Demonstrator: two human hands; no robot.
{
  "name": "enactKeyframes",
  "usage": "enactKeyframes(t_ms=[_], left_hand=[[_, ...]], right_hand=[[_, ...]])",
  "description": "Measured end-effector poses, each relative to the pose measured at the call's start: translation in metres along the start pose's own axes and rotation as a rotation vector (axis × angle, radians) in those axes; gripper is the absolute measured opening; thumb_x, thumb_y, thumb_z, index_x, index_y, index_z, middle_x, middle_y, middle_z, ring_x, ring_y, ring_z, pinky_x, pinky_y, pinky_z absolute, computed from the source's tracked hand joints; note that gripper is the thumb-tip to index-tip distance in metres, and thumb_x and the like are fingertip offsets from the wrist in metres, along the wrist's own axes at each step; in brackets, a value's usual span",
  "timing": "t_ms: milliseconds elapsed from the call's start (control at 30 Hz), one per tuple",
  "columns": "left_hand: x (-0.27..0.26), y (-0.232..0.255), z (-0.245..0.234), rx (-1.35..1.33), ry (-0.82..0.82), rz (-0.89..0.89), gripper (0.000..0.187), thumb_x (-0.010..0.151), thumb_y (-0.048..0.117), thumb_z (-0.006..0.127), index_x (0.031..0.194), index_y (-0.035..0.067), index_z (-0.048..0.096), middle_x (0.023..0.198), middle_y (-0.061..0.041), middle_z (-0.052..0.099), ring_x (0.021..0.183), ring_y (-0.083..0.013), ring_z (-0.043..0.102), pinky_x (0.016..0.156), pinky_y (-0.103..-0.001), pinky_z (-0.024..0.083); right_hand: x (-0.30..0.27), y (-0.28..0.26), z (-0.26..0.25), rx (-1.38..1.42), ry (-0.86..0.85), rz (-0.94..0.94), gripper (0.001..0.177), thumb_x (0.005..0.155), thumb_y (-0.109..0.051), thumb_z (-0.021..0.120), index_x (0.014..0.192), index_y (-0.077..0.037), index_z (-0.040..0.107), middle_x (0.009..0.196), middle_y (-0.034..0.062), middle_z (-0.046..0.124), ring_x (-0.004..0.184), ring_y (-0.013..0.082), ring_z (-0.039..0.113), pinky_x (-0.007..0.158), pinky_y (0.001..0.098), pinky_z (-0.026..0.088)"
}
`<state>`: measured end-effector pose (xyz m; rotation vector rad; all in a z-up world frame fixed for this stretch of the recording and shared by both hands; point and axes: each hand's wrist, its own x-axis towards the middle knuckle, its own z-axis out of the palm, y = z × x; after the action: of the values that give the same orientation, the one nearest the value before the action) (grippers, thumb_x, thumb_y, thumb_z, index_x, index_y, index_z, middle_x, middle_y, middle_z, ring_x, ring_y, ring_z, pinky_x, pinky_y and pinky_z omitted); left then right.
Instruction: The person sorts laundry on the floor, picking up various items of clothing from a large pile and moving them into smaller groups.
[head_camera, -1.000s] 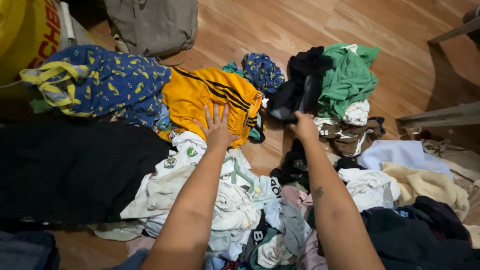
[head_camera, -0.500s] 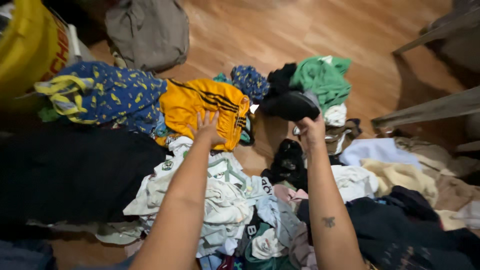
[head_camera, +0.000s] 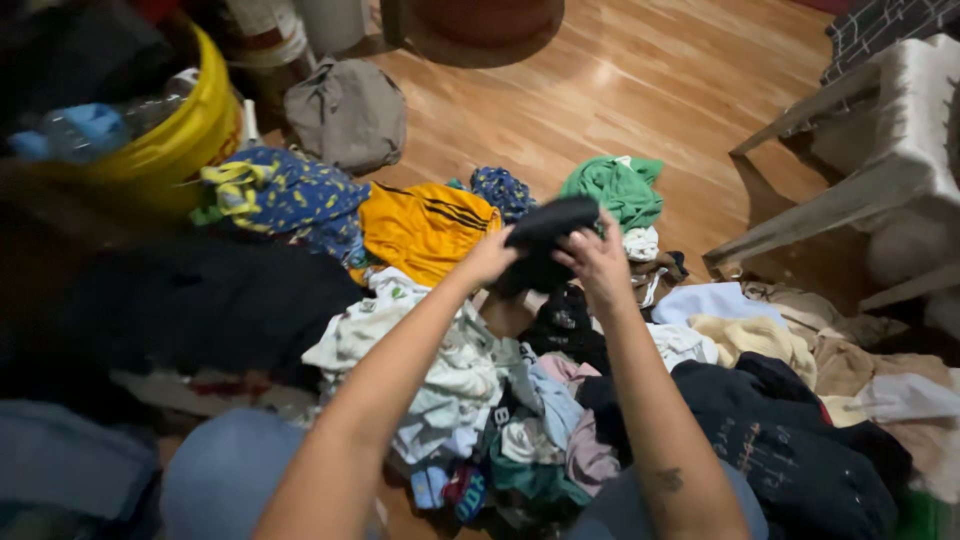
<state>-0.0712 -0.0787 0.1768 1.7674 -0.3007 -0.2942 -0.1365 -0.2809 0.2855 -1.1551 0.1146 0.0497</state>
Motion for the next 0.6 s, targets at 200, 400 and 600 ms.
enactKeyframes(t_ms=[200,400,600], left_hand=[[-0.08,0.048,-0.024,-0.811,0.059,-0.216,0.062,0.104,0.048,0.056,0.13,-0.008,0.066,0.125,-0.015,0.072,0.112,-0.0248,0.069,0.098,-0.038,0.053],[-0.13,0.041,-0.037,-1.069,0.098,-0.294,0.069,0.099,0.057,0.048,0.141,0.002,0.056,0.135,-0.01,0.067,0.122,-0.0227,0.066,0.107,-0.04,0.049],[-0.107,0.0,-0.073,0.081,0.412,-0.314,0.077,0.109,0.061,0.045,0.092,-0.01,0.072,0.084,-0.025,0.072,0.083,-0.0315,0.071,0.081,-0.044,0.052]], right_hand=[[-0.079,0.008,0.039,-0.897,-0.072,-0.003,0.103,0.07,-0.019,0.087,0.157,-0.018,0.032,0.142,0.0127,0.057,0.1,0.0271,0.063,0.089,0.0378,0.051],[-0.077,0.084,0.033,-0.69,-0.17,-0.112,0.082,0.077,-0.009,0.078,0.151,-0.005,0.043,0.138,0.0152,0.059,0.123,0.0218,0.059,0.104,0.0329,0.047],[-0.048,0.057,-0.001,-0.372,0.175,-0.023,0.07,0.069,-0.002,0.061,0.138,-0.007,0.058,0.122,0.0124,0.066,0.108,0.0237,0.065,0.095,0.035,0.053]])
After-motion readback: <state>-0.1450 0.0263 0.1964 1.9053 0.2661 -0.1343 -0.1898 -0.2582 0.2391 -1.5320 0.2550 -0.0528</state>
